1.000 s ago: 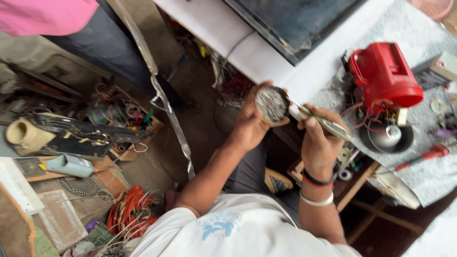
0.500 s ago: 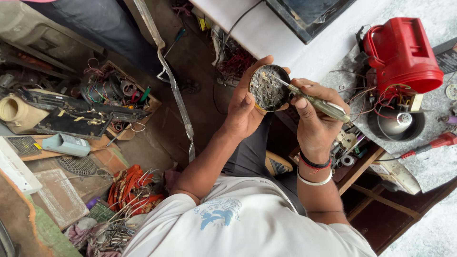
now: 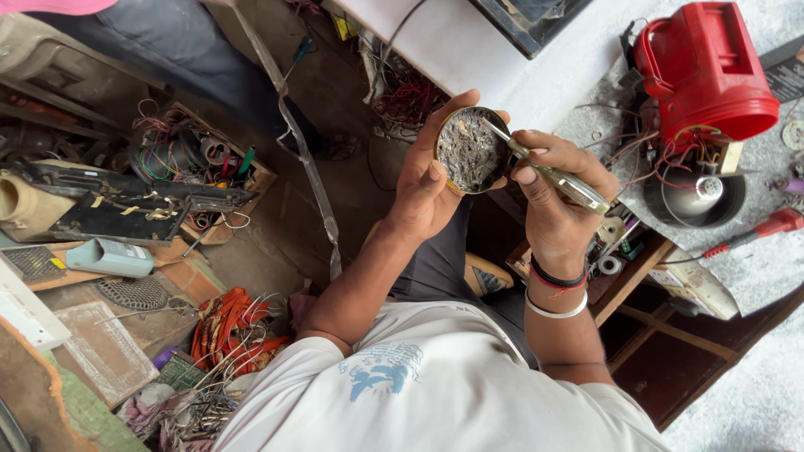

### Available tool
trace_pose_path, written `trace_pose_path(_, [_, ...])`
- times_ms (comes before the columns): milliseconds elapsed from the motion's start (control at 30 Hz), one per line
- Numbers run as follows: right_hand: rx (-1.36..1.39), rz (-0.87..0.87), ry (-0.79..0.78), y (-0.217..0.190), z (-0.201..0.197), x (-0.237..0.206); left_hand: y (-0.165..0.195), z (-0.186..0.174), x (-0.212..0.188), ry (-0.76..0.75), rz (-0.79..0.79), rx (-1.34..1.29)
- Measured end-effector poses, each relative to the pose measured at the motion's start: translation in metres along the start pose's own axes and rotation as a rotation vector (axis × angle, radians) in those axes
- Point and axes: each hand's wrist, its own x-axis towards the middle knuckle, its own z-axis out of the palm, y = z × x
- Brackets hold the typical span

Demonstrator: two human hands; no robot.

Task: The person repairs an electric appliance with a red plastic housing and a motor unit on a cluttered workbench. They unwrap a paper packet of parts, strip and position wires, scrape residue from a round metal disc with a small tool, solder the wires using a soldering iron, and adjust and reassemble the components.

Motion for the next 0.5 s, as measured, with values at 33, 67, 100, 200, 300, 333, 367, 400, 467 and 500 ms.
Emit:
trace_pose_path(33, [-0.055, -0.03, -0.018, -0.002, 0.0, 0.0, -0.001, 0.0, 0.0, -0.001, -0.006, -0.006])
trace_pose_path(67, [-0.109, -0.058, -0.037, -0.005, 0.0, 0.0, -0.002, 0.001, 0.0, -0.002, -0.013, -0.011])
trace_pose_path(100, [-0.163, -0.084, -0.057, -0.009, 0.0, 0.0, -0.003, 0.001, 0.0, 0.0, -0.018, -0.016])
trace_pose_path(200, [-0.306, -0.124, -0.131, -0.019, 0.002, -0.001, -0.007, 0.001, 0.001, -0.019, -0.022, -0.051])
trace_pose_path(300, [-0.392, -0.151, -0.175, -0.027, 0.005, 0.0, -0.012, 0.001, 0.001, -0.024, -0.014, -0.048])
trace_pose_path(333, [-0.41, -0.157, -0.183, -0.029, 0.006, 0.001, -0.013, 0.0, 0.001, -0.026, -0.013, -0.046])
trace_pose_path(367, [-0.42, -0.156, -0.186, -0.03, 0.008, 0.002, -0.014, 0.0, 0.001, -0.026, -0.015, -0.044])
trace_pose_path(400, [-0.43, -0.156, -0.187, -0.031, 0.009, 0.003, -0.014, 0.0, 0.001, -0.028, -0.015, -0.041])
trace_pose_path(467, [-0.451, -0.151, -0.187, -0.032, 0.01, 0.004, -0.015, -0.001, 0.002, -0.031, -0.012, -0.032])
trace_pose_path(500, [-0.46, -0.151, -0.186, -0.032, 0.011, 0.004, -0.016, -0.001, 0.002, -0.031, -0.01, -0.03])
